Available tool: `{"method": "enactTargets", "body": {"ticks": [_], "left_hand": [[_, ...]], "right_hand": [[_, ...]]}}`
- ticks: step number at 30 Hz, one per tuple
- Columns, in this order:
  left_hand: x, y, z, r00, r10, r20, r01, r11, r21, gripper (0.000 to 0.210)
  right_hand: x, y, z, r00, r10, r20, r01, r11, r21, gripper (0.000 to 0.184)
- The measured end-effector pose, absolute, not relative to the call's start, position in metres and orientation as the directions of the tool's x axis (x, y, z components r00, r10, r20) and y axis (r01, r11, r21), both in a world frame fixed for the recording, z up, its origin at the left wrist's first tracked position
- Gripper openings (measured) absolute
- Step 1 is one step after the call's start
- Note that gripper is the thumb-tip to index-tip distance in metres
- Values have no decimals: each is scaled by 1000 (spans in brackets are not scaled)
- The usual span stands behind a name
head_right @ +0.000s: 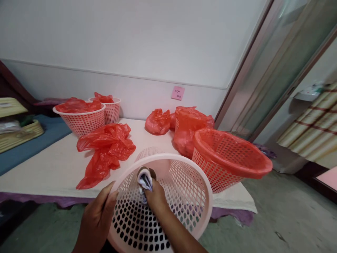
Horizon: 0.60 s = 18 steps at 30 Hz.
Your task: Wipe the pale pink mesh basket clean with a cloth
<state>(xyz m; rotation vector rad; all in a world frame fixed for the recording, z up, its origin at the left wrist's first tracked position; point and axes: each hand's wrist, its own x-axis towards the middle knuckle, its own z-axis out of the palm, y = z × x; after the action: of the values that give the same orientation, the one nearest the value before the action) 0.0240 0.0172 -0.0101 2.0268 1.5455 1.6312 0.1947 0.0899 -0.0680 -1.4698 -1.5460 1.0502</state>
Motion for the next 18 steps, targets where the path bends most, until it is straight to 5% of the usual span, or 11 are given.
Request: {"method": "enactTargets", "body": {"ticks": [6, 10, 18], "left_hand": [[24, 13, -12, -25, 713, 701, 654, -519, 551, 30], [23, 11, -12, 5, 720, 694, 663, -522, 536, 31], [22, 9, -8, 21, 698, 716, 659, -548, 515, 27]], "right_hand": [[163, 109, -56, -7, 991, -137, -149, -137, -979, 14], [183, 127, -27, 169, 978, -121, -471, -27, -882, 20], [219, 114, -3, 333, 935, -125, -671, 142, -727, 15]]}}
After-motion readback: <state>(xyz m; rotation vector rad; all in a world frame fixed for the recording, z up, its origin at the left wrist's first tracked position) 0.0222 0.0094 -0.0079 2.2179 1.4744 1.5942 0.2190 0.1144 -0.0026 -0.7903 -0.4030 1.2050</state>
